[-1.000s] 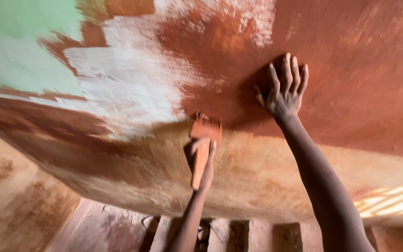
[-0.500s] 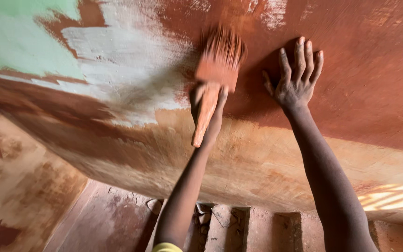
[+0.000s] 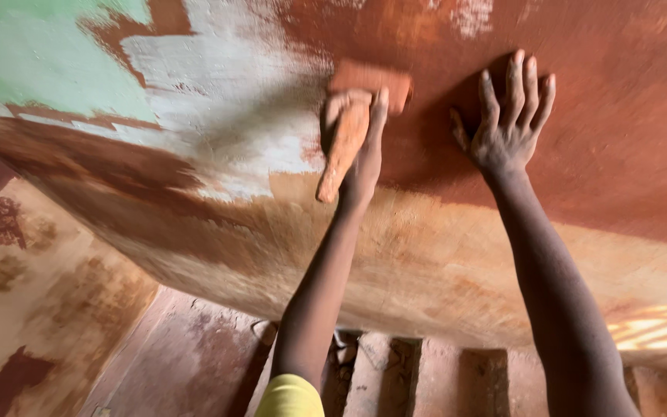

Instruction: The person uses a paintbrush to apply reddish-brown paint to a wall, covering a previously lighter surface. The person holds the wall with the left hand while brushing with the right, working along a horizontal section of the wall.

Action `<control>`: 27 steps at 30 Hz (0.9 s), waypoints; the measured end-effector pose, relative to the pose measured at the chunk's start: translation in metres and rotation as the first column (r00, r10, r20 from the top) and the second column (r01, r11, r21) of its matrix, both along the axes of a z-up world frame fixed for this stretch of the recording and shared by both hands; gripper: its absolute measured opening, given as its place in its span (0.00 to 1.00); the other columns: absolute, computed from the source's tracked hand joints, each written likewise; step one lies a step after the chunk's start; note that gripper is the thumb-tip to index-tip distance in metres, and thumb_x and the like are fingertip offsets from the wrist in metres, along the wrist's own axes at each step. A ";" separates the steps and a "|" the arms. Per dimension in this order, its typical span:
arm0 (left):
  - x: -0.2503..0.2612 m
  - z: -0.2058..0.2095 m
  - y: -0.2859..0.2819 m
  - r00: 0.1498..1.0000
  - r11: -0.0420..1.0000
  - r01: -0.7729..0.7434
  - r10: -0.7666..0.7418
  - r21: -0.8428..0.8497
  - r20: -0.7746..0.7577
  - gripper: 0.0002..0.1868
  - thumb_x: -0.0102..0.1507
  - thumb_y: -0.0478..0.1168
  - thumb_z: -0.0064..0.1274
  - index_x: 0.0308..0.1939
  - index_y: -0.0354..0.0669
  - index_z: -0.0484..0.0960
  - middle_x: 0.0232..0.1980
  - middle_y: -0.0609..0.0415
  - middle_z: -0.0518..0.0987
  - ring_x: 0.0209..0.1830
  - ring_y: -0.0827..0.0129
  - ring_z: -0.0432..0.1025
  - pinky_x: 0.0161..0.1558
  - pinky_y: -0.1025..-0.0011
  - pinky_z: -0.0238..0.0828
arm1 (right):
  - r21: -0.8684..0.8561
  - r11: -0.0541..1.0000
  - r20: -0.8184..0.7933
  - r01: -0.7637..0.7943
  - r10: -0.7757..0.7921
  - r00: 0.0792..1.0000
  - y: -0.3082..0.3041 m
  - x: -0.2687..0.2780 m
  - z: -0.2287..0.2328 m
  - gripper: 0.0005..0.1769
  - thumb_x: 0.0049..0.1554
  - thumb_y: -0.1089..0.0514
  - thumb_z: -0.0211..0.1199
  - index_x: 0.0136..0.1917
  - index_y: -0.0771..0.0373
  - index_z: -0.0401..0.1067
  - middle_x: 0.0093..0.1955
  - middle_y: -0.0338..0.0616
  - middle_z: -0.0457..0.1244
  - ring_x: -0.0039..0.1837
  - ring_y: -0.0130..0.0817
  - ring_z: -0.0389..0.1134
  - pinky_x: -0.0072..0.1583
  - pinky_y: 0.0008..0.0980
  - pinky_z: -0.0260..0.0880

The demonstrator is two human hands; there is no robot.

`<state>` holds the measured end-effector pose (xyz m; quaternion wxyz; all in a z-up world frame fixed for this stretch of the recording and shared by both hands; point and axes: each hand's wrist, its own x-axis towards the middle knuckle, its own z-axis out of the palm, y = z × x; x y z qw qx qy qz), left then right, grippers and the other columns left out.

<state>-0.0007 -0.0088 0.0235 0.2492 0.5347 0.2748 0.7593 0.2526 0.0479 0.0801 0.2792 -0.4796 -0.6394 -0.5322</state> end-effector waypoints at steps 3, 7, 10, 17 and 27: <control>0.004 0.042 0.019 0.999 0.992 0.031 -0.035 0.119 0.033 0.16 0.68 0.44 0.61 0.50 0.39 0.74 0.47 0.52 0.74 0.45 0.71 0.73 0.50 0.73 0.75 | -0.012 1.000 -0.039 -0.006 0.005 0.999 0.002 -0.001 0.006 0.46 0.64 0.39 0.64 0.86 0.56 0.51 0.87 0.61 0.42 0.88 0.56 0.42 0.84 0.65 0.39; 0.003 0.038 0.014 0.999 0.991 0.028 -0.032 0.129 0.030 0.15 0.68 0.42 0.61 0.49 0.39 0.73 0.47 0.52 0.73 0.45 0.71 0.72 0.50 0.73 0.74 | 0.004 1.000 -0.016 0.006 -0.006 1.000 0.002 0.000 0.002 0.44 0.63 0.38 0.64 0.82 0.58 0.51 0.86 0.62 0.43 0.87 0.57 0.42 0.83 0.66 0.39; 0.002 0.012 -0.002 1.000 0.997 0.008 -0.010 0.078 0.021 0.14 0.68 0.41 0.62 0.49 0.39 0.73 0.47 0.53 0.73 0.45 0.71 0.72 0.51 0.73 0.74 | 0.009 1.000 -0.007 0.013 -0.013 1.000 0.002 0.001 0.000 0.44 0.63 0.38 0.64 0.82 0.59 0.52 0.86 0.62 0.43 0.87 0.57 0.42 0.83 0.66 0.38; 0.004 0.020 0.003 1.000 0.994 0.019 -0.021 0.111 0.016 0.13 0.68 0.38 0.62 0.48 0.39 0.72 0.47 0.54 0.71 0.45 0.72 0.71 0.51 0.72 0.73 | 0.016 1.000 -0.013 0.019 -0.019 1.000 0.005 0.003 0.000 0.45 0.64 0.37 0.66 0.83 0.58 0.52 0.87 0.61 0.42 0.87 0.56 0.42 0.84 0.65 0.38; -0.003 0.072 0.025 0.996 0.950 0.051 -0.070 0.308 0.050 0.13 0.67 0.33 0.63 0.46 0.39 0.71 0.48 0.55 0.69 0.45 0.72 0.69 0.53 0.71 0.73 | -0.004 1.000 -0.036 0.022 -0.022 0.999 0.005 0.002 0.003 0.46 0.63 0.38 0.65 0.84 0.57 0.51 0.88 0.61 0.42 0.88 0.56 0.42 0.84 0.66 0.38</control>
